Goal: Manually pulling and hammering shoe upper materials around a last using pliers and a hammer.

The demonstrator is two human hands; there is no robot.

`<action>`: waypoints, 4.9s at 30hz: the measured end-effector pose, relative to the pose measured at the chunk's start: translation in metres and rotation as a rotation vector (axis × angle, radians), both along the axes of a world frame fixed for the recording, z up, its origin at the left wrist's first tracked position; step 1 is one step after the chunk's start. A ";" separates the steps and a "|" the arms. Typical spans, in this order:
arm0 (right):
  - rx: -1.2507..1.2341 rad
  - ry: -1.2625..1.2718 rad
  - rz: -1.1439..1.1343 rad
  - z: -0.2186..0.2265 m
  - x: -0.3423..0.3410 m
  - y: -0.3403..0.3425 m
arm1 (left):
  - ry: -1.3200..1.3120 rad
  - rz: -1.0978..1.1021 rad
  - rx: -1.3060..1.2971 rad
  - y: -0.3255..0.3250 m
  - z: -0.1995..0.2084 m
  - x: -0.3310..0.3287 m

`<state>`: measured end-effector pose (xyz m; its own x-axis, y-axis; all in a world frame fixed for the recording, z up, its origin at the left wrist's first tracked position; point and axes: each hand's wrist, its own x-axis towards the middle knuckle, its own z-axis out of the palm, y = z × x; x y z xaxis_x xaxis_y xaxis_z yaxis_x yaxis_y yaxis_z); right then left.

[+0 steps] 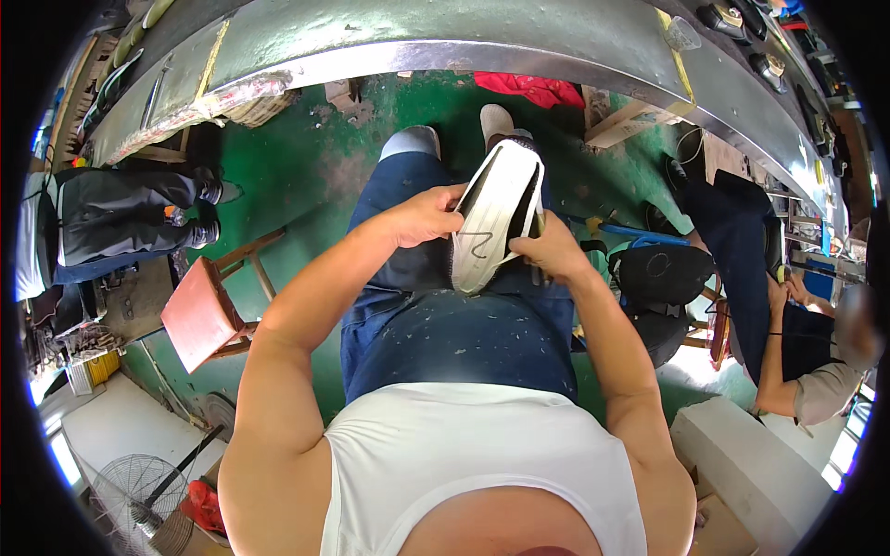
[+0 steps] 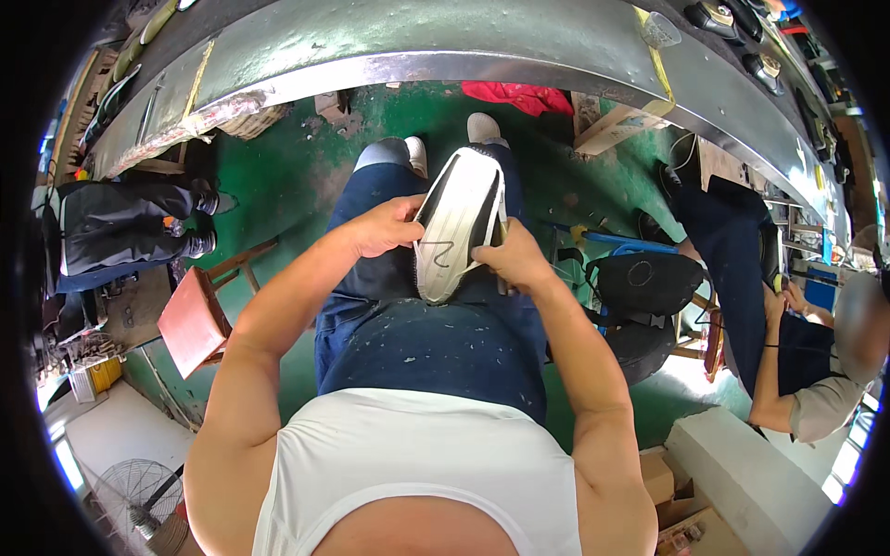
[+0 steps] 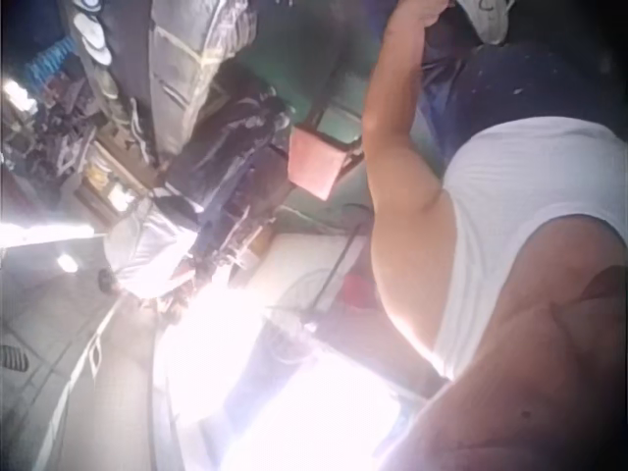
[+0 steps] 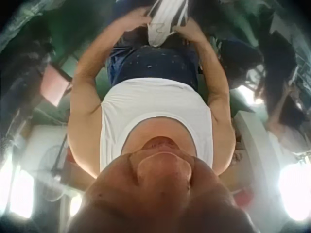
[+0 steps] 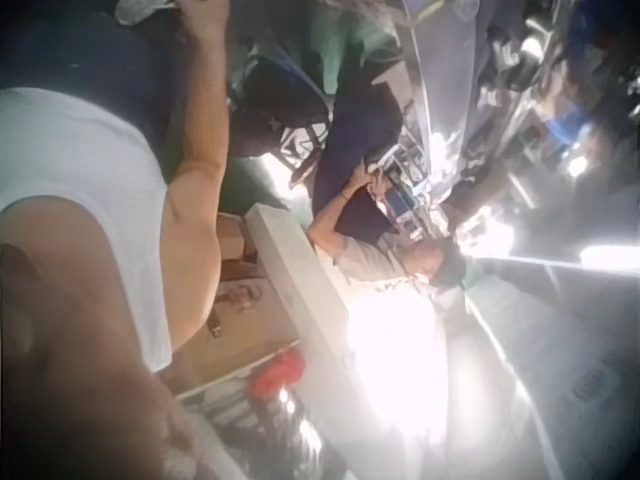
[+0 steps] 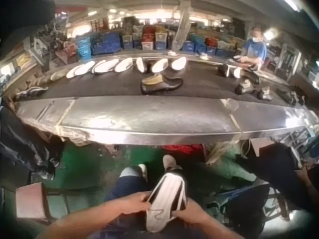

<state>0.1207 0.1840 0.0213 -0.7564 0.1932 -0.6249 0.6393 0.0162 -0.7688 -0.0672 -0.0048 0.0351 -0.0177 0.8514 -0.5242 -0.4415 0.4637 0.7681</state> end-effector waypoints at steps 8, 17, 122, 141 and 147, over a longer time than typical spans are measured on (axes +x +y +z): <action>0.024 -0.085 0.079 0.058 0.071 0.008 | 0.260 0.072 0.234 -0.012 -0.028 0.046; 0.916 0.312 0.600 0.084 0.034 0.001 | 0.520 0.052 0.134 -0.014 -0.032 0.051; 0.562 -0.064 0.697 0.087 -0.025 0.031 | 0.247 0.562 -0.174 0.040 -0.082 0.048; -0.691 -0.100 -0.185 -0.005 0.022 0.012 | -0.004 0.504 -0.145 0.054 -0.044 0.024; -0.032 -0.048 0.070 0.056 -0.008 0.042 | 0.132 0.478 -0.244 0.064 -0.041 0.025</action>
<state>0.1125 0.2262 0.0774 -0.7361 0.1209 -0.6660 0.6738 0.0380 -0.7379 -0.0419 0.0594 -0.0060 -0.4518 0.5861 -0.6726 -0.5536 0.4070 0.7265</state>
